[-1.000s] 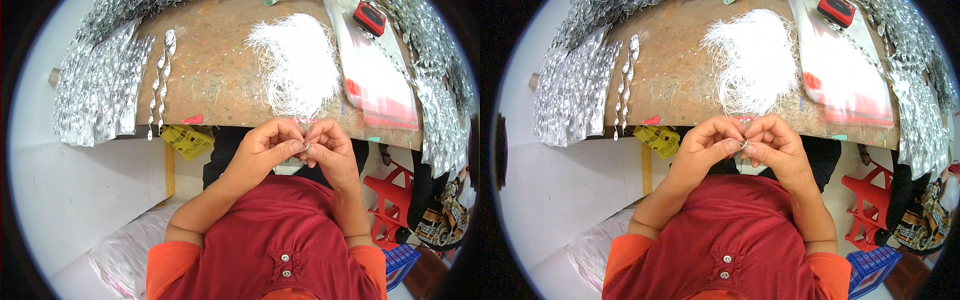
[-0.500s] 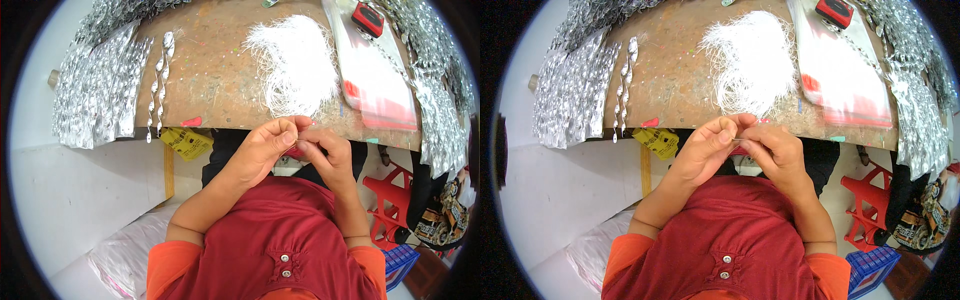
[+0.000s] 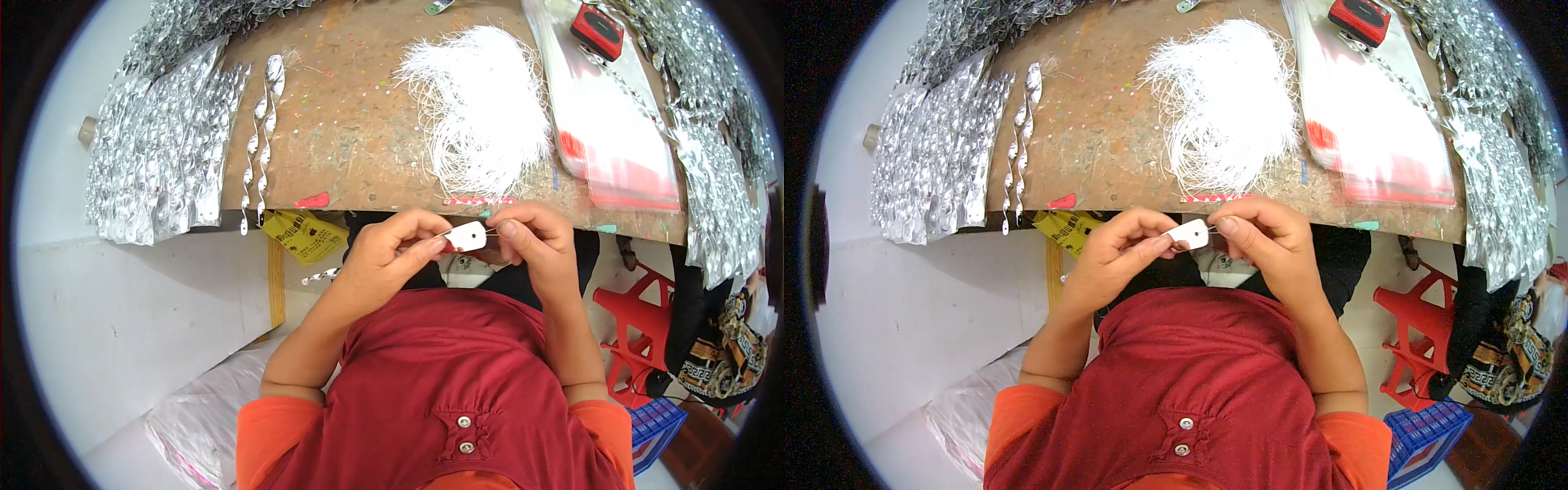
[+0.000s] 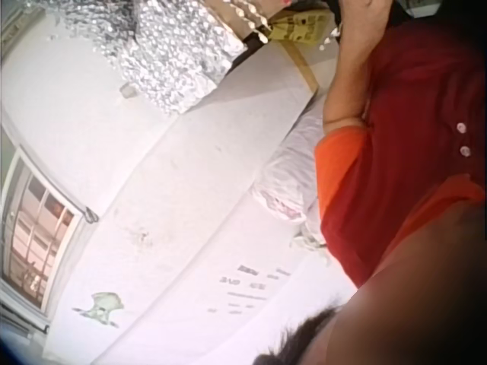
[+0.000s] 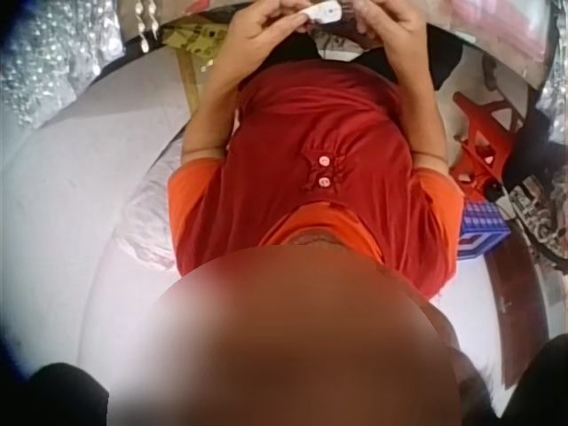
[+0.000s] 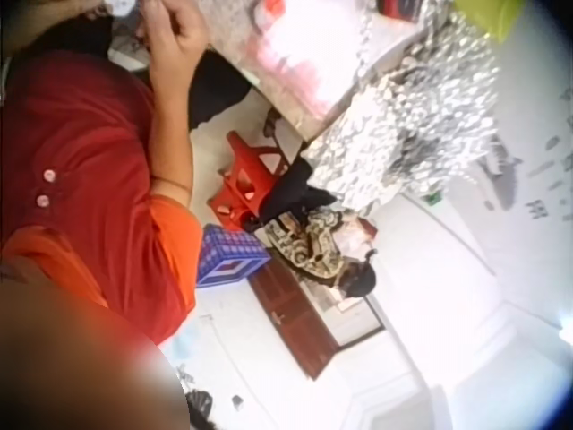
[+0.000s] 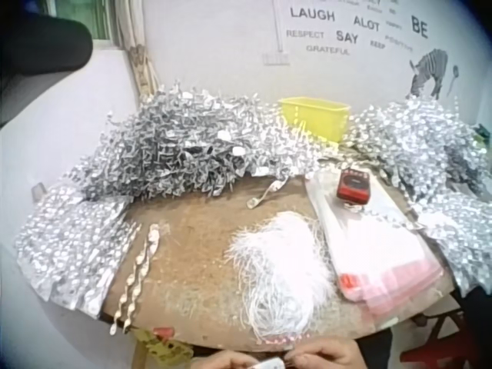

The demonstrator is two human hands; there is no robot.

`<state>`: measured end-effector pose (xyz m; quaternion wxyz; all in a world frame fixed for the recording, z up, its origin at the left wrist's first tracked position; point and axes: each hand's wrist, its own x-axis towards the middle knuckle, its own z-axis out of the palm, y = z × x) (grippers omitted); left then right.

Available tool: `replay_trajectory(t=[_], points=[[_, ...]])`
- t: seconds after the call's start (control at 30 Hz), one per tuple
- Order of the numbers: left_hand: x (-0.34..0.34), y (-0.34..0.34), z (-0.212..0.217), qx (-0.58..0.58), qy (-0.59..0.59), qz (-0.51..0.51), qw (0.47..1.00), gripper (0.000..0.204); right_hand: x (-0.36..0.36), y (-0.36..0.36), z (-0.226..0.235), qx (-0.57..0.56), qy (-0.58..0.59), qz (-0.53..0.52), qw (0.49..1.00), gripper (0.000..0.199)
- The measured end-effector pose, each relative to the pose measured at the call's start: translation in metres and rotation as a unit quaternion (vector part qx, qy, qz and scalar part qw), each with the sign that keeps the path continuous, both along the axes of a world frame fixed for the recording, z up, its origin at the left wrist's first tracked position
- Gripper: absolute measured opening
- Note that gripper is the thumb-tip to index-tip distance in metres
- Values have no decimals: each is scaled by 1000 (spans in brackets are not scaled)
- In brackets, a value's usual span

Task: The person is packaging silver tinsel decorations into plastic bags and assembling small components with string.

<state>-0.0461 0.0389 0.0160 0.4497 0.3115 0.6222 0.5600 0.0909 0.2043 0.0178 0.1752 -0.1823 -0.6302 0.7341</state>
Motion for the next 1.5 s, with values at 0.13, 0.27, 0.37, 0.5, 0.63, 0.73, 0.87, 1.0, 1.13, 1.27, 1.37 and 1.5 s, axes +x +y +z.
replay_trajectory(t=[0.13, 0.27, 0.37, 0.5, 0.63, 0.73, 0.87, 1.0, 1.13, 1.27, 1.37, 1.5], points=[[-4, -16, -2, -11, -5, 15, 1000, 17, -4, -3, -7, -111, -15, 43, 993, 13], [-8, -32, -4, -8, -67, 24, 997, 17, -7, -6, -8, -194, -2, 56, 979, 13], [-12, -44, -9, -11, -101, 19, 995, 15, -7, -7, -11, -255, 4, 63, 965, 15], [-19, -58, -14, -25, -129, 5, 991, 13, -8, -8, -13, -286, 1, 67, 956, 15], [-17, -67, -26, -29, -172, 7, 985, 14, -11, -11, -14, -309, 9, 59, 949, 15], [-17, -67, -31, -34, -169, -21, 985, 19, -12, -12, -15, -313, 0, 67, 948, 15], [-15, -49, -19, -35, -155, -119, 980, 27, -13, -20, -11, -277, -33, 89, 956, 14], [-3, -21, -10, 19, -70, -140, 987, 28, -13, -24, -6, -244, -64, 127, 959, 12], [8, -6, -18, 45, -168, -51, 983, 16, -10, -22, 0, -183, -77, 112, 974, 10], [14, -6, -12, 18, -134, 10, 991, 12, -7, -19, -1, -158, -75, 107, 979, 12], [15, -5, -4, -6, -122, 25, 992, 12, -6, -16, -3, -163, -72, 89, 980, 14], [16, -4, -3, -35, -103, 26, 994, 13, -4, -8, -1, -140, -76, 97, 982, 16]])
